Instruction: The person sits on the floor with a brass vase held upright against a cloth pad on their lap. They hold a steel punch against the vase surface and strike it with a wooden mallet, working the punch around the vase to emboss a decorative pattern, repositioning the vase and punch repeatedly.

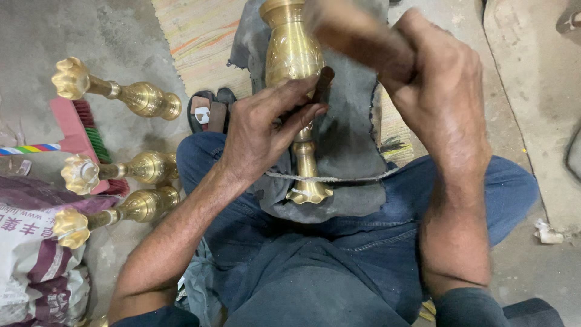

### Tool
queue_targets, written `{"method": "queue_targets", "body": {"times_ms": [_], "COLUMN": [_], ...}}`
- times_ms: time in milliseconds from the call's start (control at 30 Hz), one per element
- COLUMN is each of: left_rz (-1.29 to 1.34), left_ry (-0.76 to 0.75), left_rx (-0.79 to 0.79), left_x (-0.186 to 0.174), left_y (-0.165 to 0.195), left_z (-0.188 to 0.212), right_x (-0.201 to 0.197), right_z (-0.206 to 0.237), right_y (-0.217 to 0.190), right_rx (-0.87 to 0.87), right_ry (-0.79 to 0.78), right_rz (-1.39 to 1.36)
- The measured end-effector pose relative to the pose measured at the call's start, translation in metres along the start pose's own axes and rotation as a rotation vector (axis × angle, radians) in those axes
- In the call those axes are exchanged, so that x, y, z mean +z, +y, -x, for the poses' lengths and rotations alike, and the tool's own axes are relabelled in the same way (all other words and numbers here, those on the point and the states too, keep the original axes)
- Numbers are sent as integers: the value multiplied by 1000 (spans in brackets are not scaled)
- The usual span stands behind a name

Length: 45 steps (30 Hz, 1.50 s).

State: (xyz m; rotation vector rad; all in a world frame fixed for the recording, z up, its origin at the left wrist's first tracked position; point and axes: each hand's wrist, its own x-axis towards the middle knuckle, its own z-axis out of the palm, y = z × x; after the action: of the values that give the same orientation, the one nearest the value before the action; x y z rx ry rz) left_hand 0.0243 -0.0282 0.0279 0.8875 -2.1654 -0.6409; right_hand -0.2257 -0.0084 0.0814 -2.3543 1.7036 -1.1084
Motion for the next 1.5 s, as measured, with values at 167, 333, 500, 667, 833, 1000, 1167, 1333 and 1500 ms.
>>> {"method": "queue_targets", "body": {"times_ms": [167,333,500,667,833,1000,1167,1333,1500], "left_rz": [0,1,16,40,61,76,85,75,73], "left_ry": [0,-13,-40,-19,8,8,8,32,38], "left_rx": [-20,-67,-109,-63,-21,12,-19,-23,-33], "left_x": [0,-5,-7,-8,-8,-6,-5,-5,-5], "left_y": [3,11,14,13,10,8,6,5,5], "left_z": [-2,-5,-7,-6,-5,-4,-2,-1,-2], "right_x": [-3,-5,-2,2,7,9,2,-2,-3], "right_z": [-5,-4,-5,-5,1,2,-1,-3,2], "right_y": [-6,-5,-5,-2,6,9,0,-7,-3], "right_rx": [249,39,-110,33,30,193,-82,22,-31], "right_ry": [-96,-69,-56,-56,4,-14,8,-32,-29], "right_rz": [-101,56,198,10,-61,-150,80,-58,50]}}
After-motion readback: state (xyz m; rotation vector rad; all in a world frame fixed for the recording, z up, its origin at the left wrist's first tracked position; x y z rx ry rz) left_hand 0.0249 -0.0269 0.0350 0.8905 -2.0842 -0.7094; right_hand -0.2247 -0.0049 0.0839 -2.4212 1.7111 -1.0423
